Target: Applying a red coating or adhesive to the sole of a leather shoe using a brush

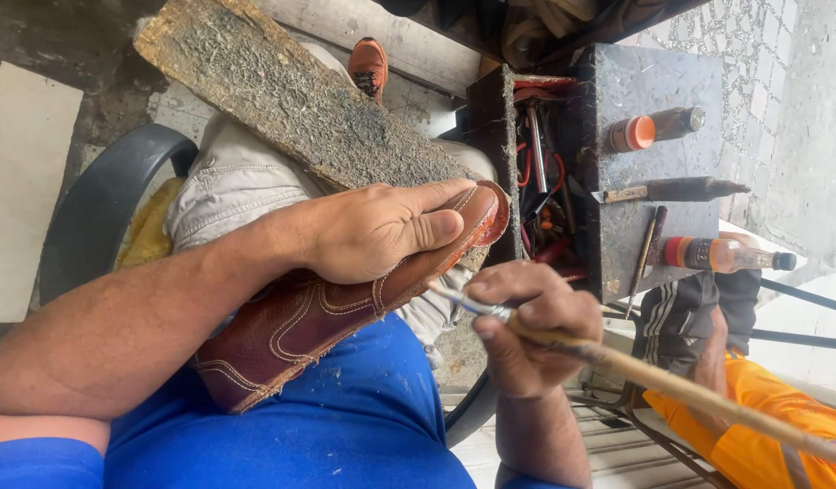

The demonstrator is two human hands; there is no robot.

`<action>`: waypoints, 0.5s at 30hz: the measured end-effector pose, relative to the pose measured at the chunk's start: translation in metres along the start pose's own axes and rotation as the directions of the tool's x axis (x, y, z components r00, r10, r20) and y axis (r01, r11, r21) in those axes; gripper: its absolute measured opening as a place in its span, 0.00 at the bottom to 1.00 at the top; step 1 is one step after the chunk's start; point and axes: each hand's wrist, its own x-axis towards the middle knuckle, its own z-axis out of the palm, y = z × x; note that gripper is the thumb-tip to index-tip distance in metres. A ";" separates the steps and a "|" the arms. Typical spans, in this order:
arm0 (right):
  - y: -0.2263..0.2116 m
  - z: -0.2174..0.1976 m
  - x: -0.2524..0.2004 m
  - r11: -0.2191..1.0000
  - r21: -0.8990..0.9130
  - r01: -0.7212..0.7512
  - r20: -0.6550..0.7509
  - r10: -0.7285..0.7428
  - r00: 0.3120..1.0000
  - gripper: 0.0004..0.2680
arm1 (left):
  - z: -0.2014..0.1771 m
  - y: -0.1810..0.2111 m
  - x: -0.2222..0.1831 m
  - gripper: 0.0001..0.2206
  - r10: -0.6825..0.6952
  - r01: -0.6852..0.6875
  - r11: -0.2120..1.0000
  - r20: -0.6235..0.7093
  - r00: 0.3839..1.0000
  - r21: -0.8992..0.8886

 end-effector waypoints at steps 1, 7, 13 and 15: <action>0.000 0.002 -0.001 1.000 0.001 -0.003 0.002 0.003 1.000 0.13 | 0.000 -0.001 0.000 0.32 -0.001 0.001 1.000 -0.001 1.000 -0.003; 0.004 -0.015 0.017 0.999 -0.051 -0.008 -0.068 0.004 0.998 0.13 | 0.004 -0.003 0.003 0.32 0.023 -0.023 1.000 0.005 1.000 0.008; -0.004 0.001 0.000 0.984 -0.178 -0.001 -0.055 -0.008 0.998 0.14 | 0.006 -0.004 0.006 0.31 0.038 -0.038 0.999 -0.020 0.999 0.010; -0.008 0.007 0.003 0.990 -0.139 -0.010 -0.101 -0.004 0.995 0.14 | 0.005 -0.005 0.006 0.31 0.045 -0.044 0.999 -0.011 0.999 0.019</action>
